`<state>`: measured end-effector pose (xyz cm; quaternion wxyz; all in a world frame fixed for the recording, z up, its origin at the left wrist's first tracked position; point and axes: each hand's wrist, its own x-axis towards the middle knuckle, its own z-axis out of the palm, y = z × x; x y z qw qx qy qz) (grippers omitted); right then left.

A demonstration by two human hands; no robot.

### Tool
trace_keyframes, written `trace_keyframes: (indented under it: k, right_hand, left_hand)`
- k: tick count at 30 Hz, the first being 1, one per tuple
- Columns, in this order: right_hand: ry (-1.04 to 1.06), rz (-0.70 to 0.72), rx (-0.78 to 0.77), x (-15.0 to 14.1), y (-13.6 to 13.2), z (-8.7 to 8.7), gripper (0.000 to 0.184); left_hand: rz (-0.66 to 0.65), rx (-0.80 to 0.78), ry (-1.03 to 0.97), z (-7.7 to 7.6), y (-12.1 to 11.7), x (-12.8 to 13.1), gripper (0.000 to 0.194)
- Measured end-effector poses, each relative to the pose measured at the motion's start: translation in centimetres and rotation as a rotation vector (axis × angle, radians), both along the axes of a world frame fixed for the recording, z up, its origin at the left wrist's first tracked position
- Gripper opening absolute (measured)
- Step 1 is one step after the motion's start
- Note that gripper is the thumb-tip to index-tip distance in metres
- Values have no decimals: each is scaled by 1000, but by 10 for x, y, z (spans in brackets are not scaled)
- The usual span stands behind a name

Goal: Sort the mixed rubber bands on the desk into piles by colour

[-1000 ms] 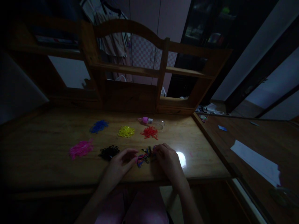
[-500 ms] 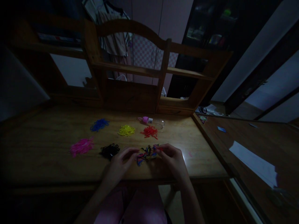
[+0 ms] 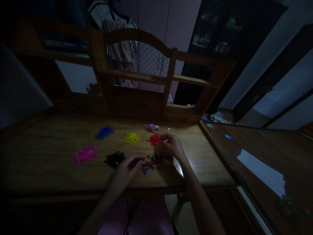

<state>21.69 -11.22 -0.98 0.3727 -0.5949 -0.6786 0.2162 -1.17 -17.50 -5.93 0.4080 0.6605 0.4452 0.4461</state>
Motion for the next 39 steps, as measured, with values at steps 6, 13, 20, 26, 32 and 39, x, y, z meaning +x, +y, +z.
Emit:
trace_keyframes:
  k: [6, 13, 20, 26, 32, 39]
  right_hand:
    - [-86, -82, 74, 11, -2, 0, 18]
    - [-195, -7, -23, 30, -42, -5, 13]
    - [-263, 148, -26, 6, -40, -11, 12]
    - [-237, 87, -21, 2, -38, -11, 7]
    - [-107, 78, -66, 15, -45, 7, 10]
    - [-189, 235, -171, 23, -82, 22, 15]
  left_hand:
    - [17, 10, 12, -4, 3, 0, 19]
    - [-1, -24, 27, -1, 1, -1, 20]
    - [-4, -36, 5, -2, 1, -1, 20]
    - [-13, -43, -14, 0, 1, 0, 21]
    - [-7, -45, 0, 1, 1, 0, 21]
    - [7, -39, 24, -1, 1, -1, 21]
